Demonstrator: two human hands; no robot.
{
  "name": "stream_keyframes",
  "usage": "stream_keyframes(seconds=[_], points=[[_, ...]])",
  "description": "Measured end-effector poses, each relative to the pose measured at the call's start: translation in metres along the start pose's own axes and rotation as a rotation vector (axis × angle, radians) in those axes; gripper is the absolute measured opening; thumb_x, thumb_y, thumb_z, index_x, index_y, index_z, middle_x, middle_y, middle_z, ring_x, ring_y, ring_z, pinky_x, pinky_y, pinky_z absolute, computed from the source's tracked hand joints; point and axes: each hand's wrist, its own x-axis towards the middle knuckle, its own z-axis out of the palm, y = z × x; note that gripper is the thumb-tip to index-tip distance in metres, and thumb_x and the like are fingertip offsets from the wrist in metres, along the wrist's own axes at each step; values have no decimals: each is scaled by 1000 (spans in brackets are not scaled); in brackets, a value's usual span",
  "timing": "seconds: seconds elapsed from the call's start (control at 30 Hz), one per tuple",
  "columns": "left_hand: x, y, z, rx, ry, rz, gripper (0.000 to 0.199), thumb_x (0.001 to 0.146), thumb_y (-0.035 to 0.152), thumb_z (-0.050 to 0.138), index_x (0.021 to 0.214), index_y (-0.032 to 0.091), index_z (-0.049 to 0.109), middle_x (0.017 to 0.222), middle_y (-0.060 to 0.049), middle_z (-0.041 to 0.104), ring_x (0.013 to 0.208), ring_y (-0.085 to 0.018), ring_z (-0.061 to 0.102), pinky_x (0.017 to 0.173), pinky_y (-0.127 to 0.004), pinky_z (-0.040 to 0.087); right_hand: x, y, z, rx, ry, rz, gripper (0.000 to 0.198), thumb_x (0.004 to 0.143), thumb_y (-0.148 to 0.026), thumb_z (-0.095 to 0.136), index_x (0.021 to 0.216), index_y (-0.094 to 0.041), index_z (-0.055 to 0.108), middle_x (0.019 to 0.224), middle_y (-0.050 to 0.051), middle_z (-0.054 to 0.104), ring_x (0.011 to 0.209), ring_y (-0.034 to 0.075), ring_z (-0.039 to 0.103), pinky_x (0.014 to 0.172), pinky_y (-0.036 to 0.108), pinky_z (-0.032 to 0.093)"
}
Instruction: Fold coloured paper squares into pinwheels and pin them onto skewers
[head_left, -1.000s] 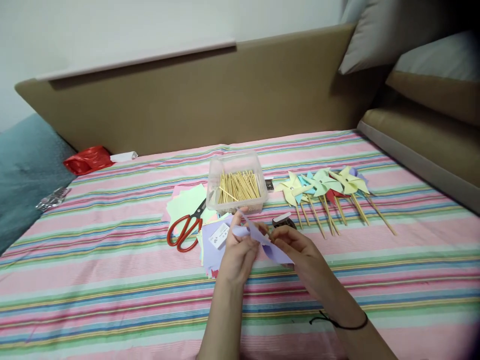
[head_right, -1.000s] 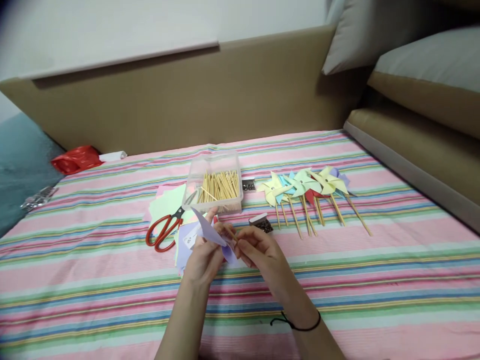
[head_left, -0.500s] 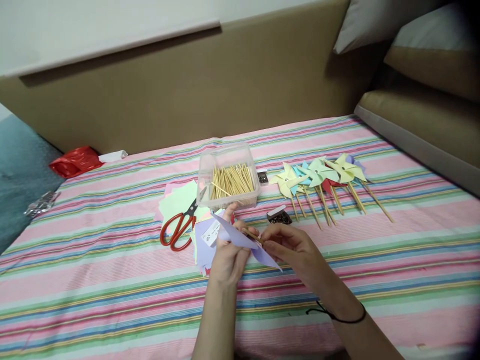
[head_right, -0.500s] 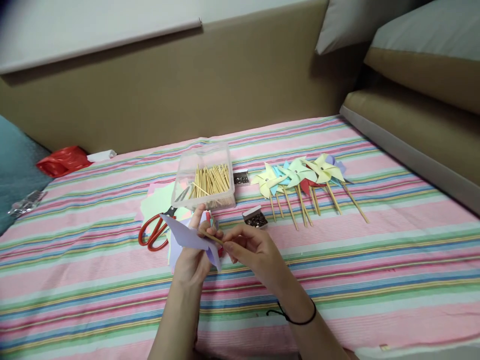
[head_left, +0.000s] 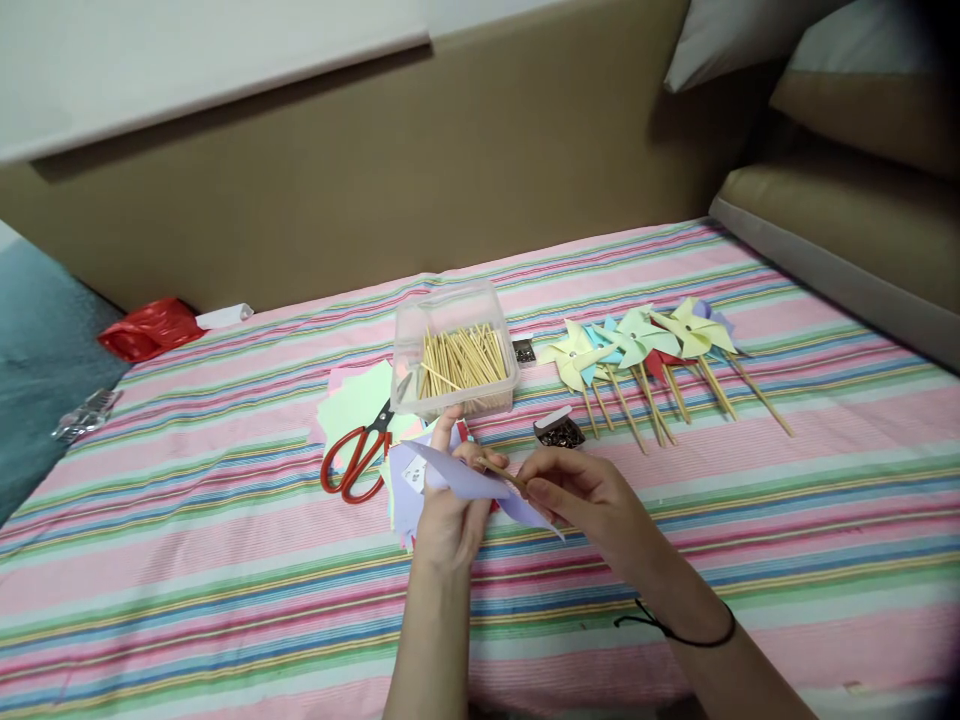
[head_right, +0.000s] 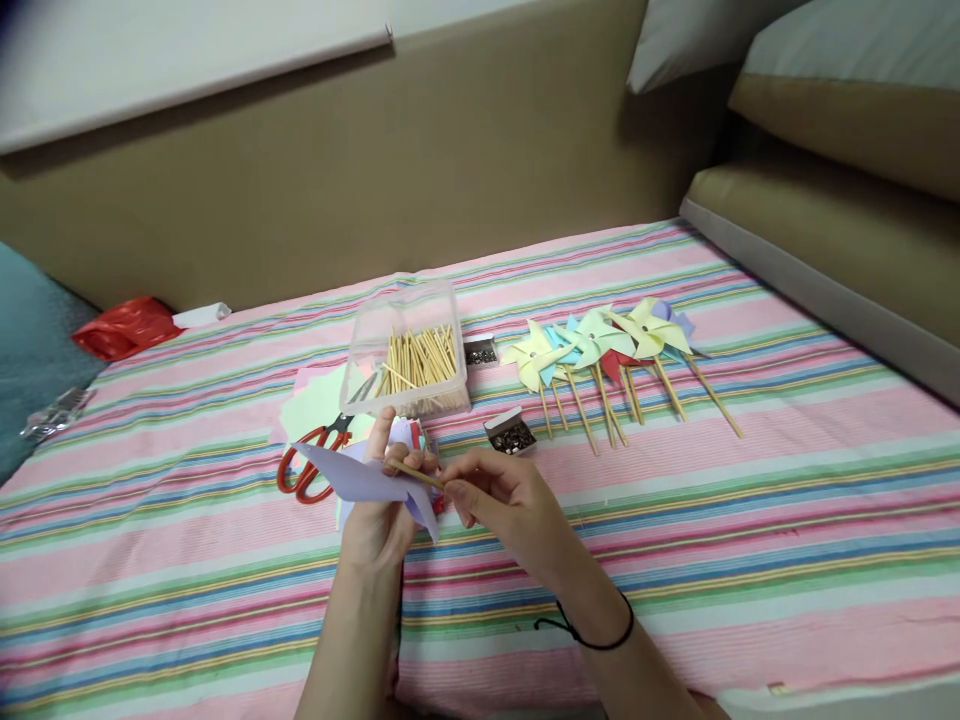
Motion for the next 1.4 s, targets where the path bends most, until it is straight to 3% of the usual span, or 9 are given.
stream_keyframes(seconds=[0.33,0.57,0.7,0.9,1.07,1.4], points=[[1,1,1,12,2,0,80,53,20,87,124,32,52,60,8,57,67,-12,63,67,-24,52,0,-1,1,-48,24,-63,15,78,-34,70,77,-19,69,64,-1,54,54,9,45,48,23,37],[3,1,-3,20,12,4,75,51,23,88,118,31,57,59,8,59,64,-12,65,66,-23,52,0,-2,0,-111,40,-197,8,79,-27,68,78,-20,70,70,1,59,57,10,50,51,25,41],[4,0,-3,18,29,9,70,56,26,86,120,31,57,56,9,58,61,-11,64,68,-23,52,-1,-5,-1,-198,46,-284,6,82,-23,66,80,-21,70,70,1,58,58,11,51,52,25,42],[4,0,2,26,45,46,76,61,29,84,129,33,49,53,9,57,58,-11,64,68,-24,52,-1,-7,-1,-322,81,-387,7,83,-22,64,80,-21,71,72,3,62,64,14,55,53,27,43],[3,-2,5,-3,49,78,89,53,26,88,132,35,47,53,11,58,55,-9,61,69,-23,52,0,-4,-3,-326,81,-411,7,84,-20,64,82,-22,70,75,4,63,68,16,57,55,27,43],[5,0,7,-11,66,90,89,57,31,86,134,33,41,48,12,55,49,-8,59,63,-21,50,-1,-3,-1,-377,75,-439,7,83,-18,64,82,-22,70,75,4,63,69,16,57,54,28,43]])
